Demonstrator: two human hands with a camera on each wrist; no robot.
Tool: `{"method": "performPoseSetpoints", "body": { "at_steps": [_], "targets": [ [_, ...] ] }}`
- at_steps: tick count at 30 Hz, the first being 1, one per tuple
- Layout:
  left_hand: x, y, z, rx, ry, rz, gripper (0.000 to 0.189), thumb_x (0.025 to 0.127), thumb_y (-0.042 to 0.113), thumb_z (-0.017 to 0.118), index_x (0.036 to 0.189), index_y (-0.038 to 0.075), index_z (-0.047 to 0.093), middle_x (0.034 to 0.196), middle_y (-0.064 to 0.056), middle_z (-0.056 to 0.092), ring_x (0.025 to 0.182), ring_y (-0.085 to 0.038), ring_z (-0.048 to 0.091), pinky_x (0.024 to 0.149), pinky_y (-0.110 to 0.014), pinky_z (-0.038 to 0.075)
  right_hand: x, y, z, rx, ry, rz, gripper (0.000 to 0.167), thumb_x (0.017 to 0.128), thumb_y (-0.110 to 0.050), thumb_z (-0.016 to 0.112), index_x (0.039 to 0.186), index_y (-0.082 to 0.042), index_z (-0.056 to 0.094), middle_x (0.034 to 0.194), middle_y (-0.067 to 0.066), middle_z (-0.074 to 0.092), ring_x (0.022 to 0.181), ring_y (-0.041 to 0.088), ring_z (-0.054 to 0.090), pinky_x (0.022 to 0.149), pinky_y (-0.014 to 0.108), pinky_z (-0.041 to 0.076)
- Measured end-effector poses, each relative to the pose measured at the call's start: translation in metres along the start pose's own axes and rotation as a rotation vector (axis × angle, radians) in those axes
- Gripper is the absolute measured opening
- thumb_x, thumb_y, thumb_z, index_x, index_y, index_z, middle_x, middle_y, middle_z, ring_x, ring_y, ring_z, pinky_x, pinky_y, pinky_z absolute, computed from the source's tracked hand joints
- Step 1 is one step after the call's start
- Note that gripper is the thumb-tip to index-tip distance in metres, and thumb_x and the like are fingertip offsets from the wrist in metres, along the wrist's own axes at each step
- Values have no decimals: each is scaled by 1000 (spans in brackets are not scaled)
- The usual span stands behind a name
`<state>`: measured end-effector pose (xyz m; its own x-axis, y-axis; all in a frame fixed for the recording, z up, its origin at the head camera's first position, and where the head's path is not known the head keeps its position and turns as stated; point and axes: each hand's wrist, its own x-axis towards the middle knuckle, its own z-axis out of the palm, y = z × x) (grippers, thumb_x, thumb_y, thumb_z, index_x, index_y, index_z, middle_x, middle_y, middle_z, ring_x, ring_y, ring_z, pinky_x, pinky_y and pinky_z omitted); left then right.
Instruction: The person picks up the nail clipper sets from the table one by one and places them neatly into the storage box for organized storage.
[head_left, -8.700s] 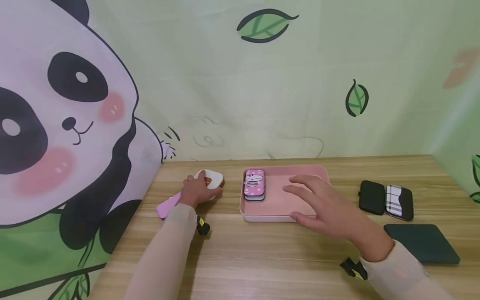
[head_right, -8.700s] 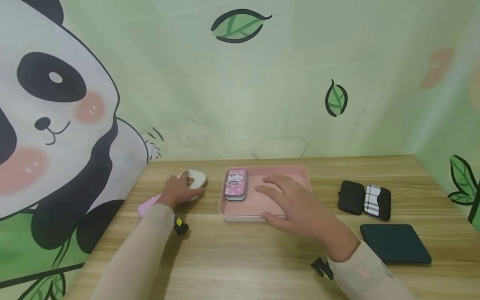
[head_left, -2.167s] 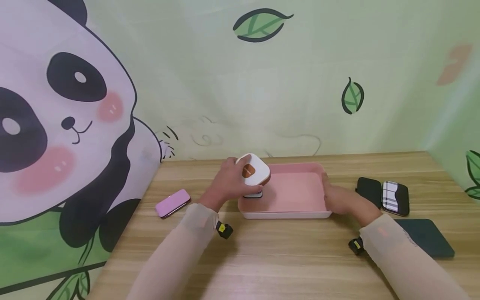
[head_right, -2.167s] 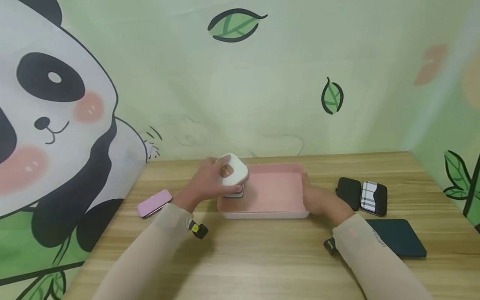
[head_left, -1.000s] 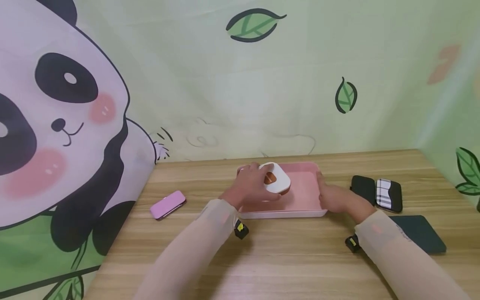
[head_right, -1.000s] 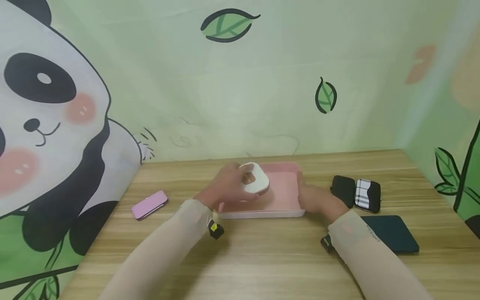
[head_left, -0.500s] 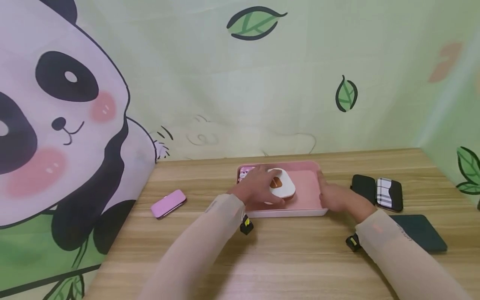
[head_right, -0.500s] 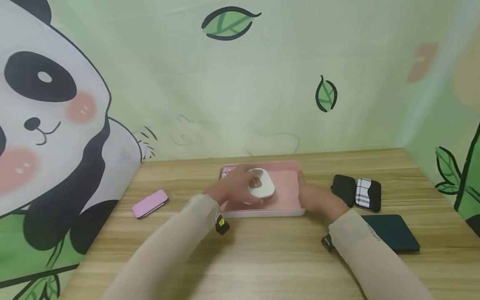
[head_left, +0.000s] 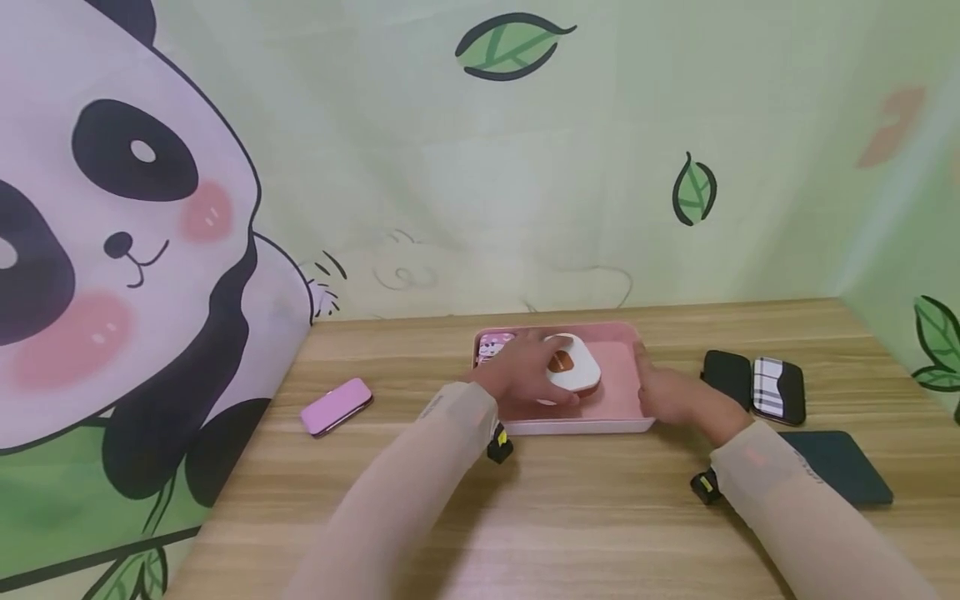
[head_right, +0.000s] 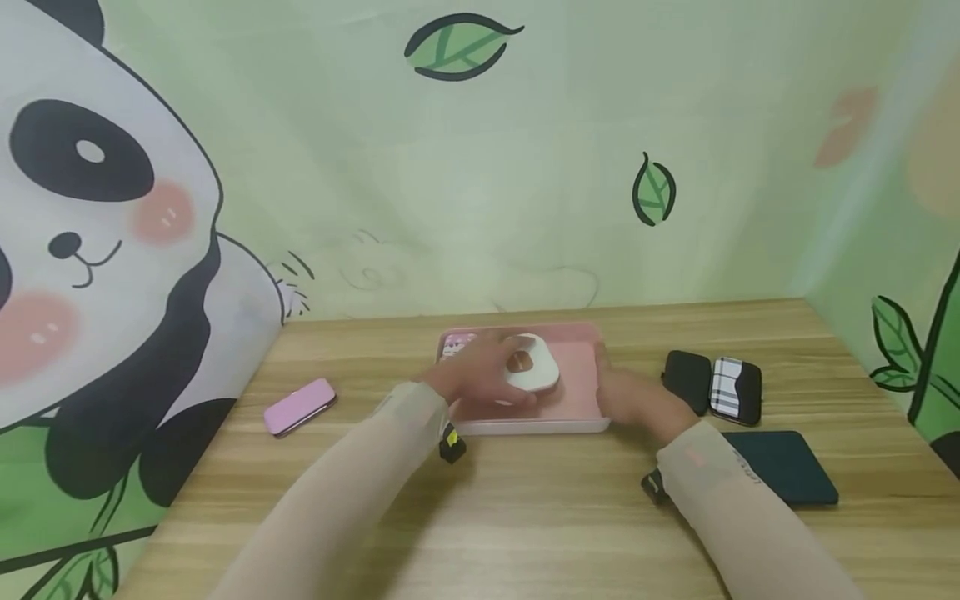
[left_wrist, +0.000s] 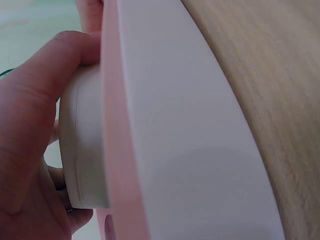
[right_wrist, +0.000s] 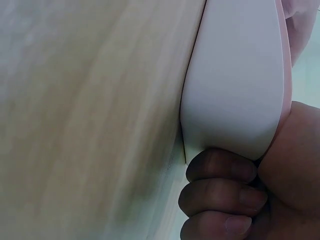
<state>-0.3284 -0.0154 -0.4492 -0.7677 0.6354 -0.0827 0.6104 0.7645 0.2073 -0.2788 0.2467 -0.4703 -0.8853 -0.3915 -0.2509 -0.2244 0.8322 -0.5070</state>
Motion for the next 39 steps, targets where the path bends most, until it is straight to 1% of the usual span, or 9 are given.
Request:
{"method": "performPoseSetpoints", "body": {
  "at_steps": [3,6,10,15,19,24,30,36,39],
  "targets": [
    [1,-1,4,-21,-3,-1,95,77,68,71,154,24,37,159,-4,33,140,-26,36,114,-43,35,0,-1,1,8,-2,7,83,100,-10,41,150,11,-21,69,3,45,59,17,42,54,32,38],
    [3,-4,9,-5,-3,2,96,76,68,71,154,23,38,161,-2,31,143,-26,34,118,-44,31,0,-2,1,12,-4,8,82,100,-10,41,150,11,-21,70,3,44,60,17,41,55,32,38],
    [6,-8,14,39,-8,8,96,76,72,69,154,24,38,160,-1,33,142,-24,35,119,-42,29,-2,-4,0,-13,-3,-13,82,99,-9,41,149,14,-19,67,2,44,57,16,41,54,31,38],
    [9,-11,19,37,-17,0,92,77,73,67,152,26,40,156,-2,36,140,-23,37,118,-43,30,-2,-5,-1,-12,-10,-16,83,99,-9,42,149,14,-19,68,3,46,57,16,43,56,31,40],
    [10,-13,21,53,-30,-18,91,80,73,64,154,29,37,159,-3,34,145,-24,32,121,-43,26,-1,-5,0,-15,-26,-6,82,99,-9,41,149,14,-21,67,3,46,56,15,42,55,31,39],
    [9,-10,20,66,-56,-40,91,83,71,62,158,28,32,165,-4,25,153,-28,19,124,-45,19,0,-3,0,-8,-26,8,82,100,-9,40,150,12,-22,67,3,46,56,15,41,56,32,39],
    [4,-7,17,53,-73,-99,86,85,66,64,157,34,31,167,0,21,154,-26,15,124,-47,19,0,-2,1,-11,-35,17,82,100,-10,40,150,11,-22,66,2,46,54,14,40,53,31,38],
    [4,-6,15,76,-70,-88,83,89,61,63,158,28,31,167,-3,22,154,-25,14,125,-45,15,1,0,-1,-23,-30,16,81,99,-10,38,149,12,-22,68,3,46,54,15,40,53,31,38],
    [3,-6,15,90,-78,-96,83,89,60,62,159,28,30,167,-3,21,155,-24,14,125,-44,14,1,0,-2,-27,-34,16,82,99,-10,39,150,12,-21,68,3,46,55,15,40,53,31,37]
  ]
}}
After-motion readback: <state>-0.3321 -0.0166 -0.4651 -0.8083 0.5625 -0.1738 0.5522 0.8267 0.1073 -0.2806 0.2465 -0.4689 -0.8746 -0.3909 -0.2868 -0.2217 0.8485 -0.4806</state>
